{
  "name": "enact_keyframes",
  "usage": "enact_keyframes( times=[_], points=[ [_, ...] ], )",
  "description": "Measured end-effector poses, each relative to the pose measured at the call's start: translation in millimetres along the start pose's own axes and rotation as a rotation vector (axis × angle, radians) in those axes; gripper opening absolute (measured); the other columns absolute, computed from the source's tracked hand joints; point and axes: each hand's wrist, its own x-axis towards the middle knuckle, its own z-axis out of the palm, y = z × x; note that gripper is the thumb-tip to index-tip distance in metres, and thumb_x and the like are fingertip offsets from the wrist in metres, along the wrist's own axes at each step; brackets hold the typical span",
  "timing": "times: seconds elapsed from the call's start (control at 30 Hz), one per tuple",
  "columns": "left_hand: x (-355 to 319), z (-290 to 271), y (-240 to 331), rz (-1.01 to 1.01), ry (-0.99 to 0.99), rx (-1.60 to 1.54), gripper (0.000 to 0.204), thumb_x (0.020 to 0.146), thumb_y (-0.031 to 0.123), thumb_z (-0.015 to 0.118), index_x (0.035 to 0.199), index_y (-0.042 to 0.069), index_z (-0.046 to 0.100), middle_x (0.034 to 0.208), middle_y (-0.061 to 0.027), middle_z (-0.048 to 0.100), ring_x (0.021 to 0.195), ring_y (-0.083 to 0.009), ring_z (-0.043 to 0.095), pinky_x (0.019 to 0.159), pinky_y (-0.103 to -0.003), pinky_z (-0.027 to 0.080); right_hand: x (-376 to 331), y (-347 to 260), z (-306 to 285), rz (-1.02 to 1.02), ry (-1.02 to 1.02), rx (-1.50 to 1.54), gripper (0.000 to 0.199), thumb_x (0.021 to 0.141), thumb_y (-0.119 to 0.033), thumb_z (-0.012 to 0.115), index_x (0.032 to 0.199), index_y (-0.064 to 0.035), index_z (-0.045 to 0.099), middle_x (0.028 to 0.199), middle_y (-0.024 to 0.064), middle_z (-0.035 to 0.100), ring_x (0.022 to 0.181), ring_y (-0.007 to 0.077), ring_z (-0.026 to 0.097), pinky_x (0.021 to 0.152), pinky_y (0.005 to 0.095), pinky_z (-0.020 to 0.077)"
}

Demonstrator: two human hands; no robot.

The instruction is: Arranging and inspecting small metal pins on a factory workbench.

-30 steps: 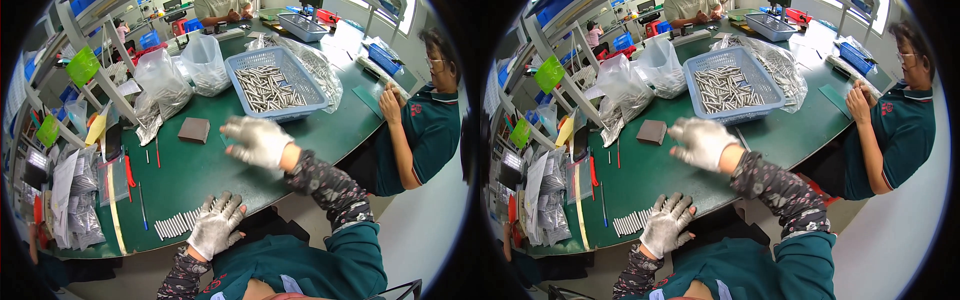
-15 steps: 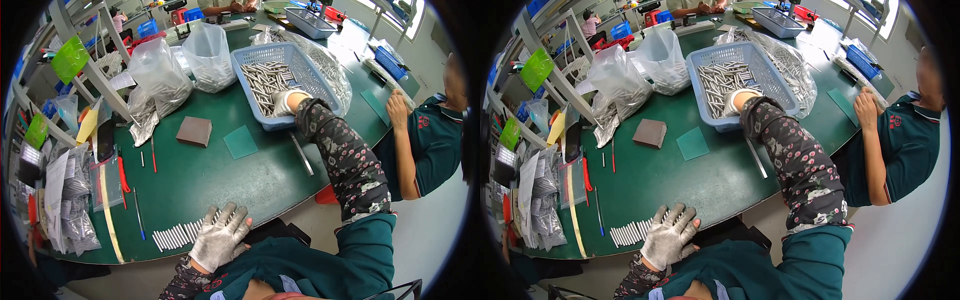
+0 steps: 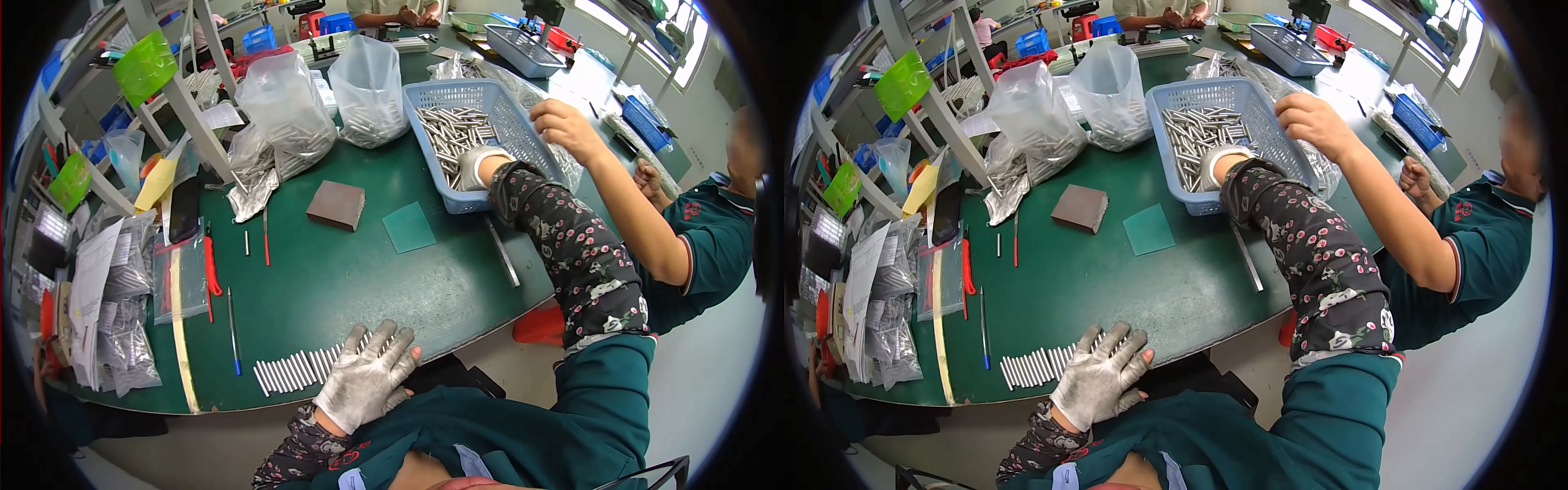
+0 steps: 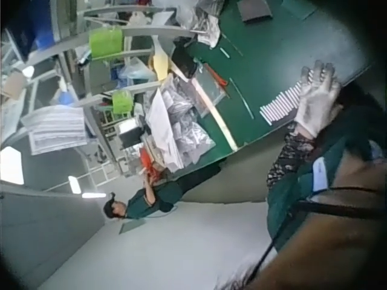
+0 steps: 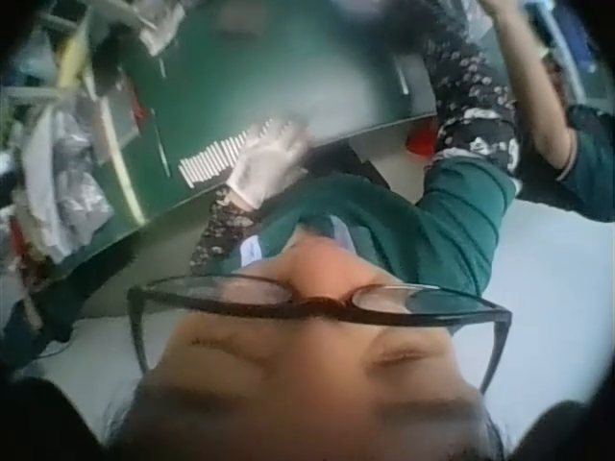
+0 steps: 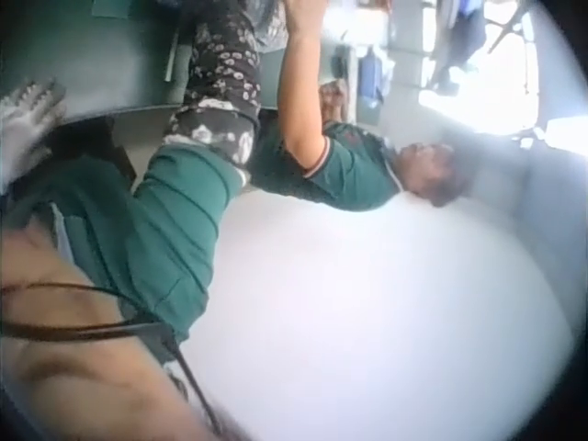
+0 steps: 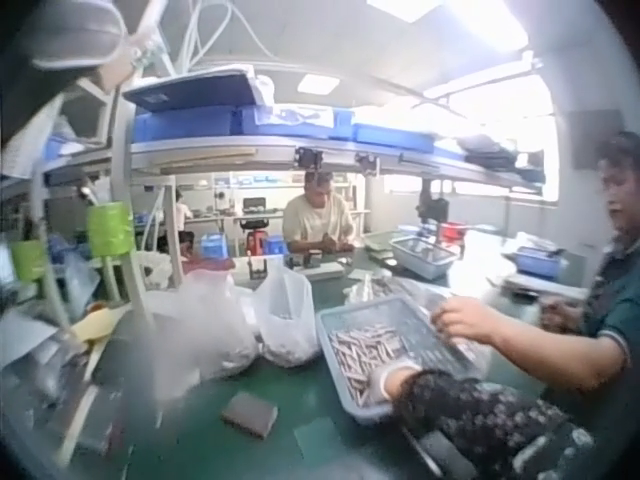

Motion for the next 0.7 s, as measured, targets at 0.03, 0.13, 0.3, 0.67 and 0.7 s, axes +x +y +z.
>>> enact_keyframes(
  times=[0.03, 0.13, 0.3, 0.67, 0.7],
  points=[
    [0, 0, 0, -0.004, 0.005, 0.003, 0.066, 0.07, 0.049, 0.069, 0.126, 0.017, 0.053, 0.135, -0.0048, 0.047, 0.129, -0.0272, 0.039, 0.105, -0.053, 0.031, 1, 1, 0, -0.003, 0.006, -0.003, 0.05, 0.065, -0.036, 0.07, 0.102, -0.0024, 0.069, 0.104, 0.0254, 0.065, 0.102, 0.0343, 0.064, 0.086, 0.0395, 0.0501],
    [0, 1, -1, 0.011, 0.017, 0.02, 0.064, 0.072, 0.049, 0.067, 0.126, 0.017, 0.053, 0.135, -0.0046, 0.046, 0.129, -0.027, 0.039, 0.106, -0.052, 0.03, 0, 3, -3, -0.021, 0.008, -0.039, 0.05, 0.067, -0.035, 0.068, 0.104, -0.0026, 0.069, 0.105, 0.0247, 0.065, 0.101, 0.036, 0.063, 0.086, 0.0387, 0.05],
    [-1, 3, -3, 0.007, 0.005, 0.011, 0.062, 0.074, 0.047, 0.066, 0.127, 0.016, 0.053, 0.136, -0.0044, 0.046, 0.13, -0.0267, 0.038, 0.107, -0.051, 0.028, -15, -9, -17, 0.002, 0.054, -0.001, 0.04, 0.072, -0.029, 0.065, 0.103, -0.0046, 0.07, 0.106, 0.0216, 0.065, 0.101, 0.0326, 0.064, 0.085, 0.0386, 0.0511],
    [-3, 2, 0, -0.002, -0.002, 0.03, 0.058, 0.078, 0.043, 0.064, 0.129, 0.016, 0.052, 0.138, -0.0034, 0.045, 0.133, -0.0235, 0.035, 0.109, -0.048, 0.026, 15, 48, 17, -0.2, 0.389, 1.541, 0.015, 0.082, -0.011, 0.059, 0.093, -0.0022, 0.06, 0.067, 0.0025, 0.059, 0.058, 0.0113, 0.055, 0.052, 0.0242, 0.0437],
    [-6, 3, -2, -0.021, -0.013, 0.013, 0.058, 0.078, 0.043, 0.064, 0.129, 0.016, 0.052, 0.138, -0.0034, 0.045, 0.133, -0.0235, 0.035, 0.109, -0.048, 0.026, -23, 26, -8, -0.166, 0.495, 1.149, 0.014, 0.08, -0.013, 0.061, 0.089, -0.0025, 0.061, 0.065, 0.0019, 0.058, 0.055, 0.0108, 0.054, 0.05, 0.0239, 0.0429]
  ],
)
